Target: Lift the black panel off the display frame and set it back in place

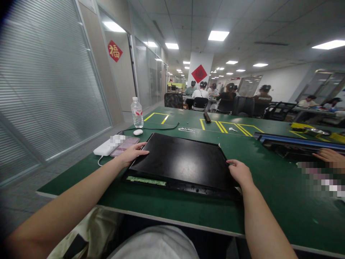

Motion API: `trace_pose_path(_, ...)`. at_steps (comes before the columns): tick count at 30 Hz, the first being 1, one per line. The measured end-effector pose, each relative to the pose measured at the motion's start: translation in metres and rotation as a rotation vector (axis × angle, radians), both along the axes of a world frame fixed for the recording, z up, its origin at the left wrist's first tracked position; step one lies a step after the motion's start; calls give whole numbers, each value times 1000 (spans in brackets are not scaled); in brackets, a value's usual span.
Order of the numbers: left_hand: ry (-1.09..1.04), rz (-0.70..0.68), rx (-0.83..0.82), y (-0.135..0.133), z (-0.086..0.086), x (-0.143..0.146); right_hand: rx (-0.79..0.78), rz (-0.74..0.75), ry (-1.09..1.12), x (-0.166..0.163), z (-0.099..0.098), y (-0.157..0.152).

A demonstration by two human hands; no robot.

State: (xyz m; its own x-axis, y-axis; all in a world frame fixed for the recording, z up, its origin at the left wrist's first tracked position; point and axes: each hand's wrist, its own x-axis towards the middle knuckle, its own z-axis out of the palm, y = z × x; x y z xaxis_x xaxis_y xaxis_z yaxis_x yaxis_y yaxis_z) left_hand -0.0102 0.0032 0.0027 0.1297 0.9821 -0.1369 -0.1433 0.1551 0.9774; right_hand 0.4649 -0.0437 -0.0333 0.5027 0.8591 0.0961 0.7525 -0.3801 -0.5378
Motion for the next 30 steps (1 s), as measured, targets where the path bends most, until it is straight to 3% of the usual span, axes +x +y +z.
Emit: trace_pose_path(30, -49, -40, 44, -3, 4, 1, -2, 32, 11, 2, -3, 2)
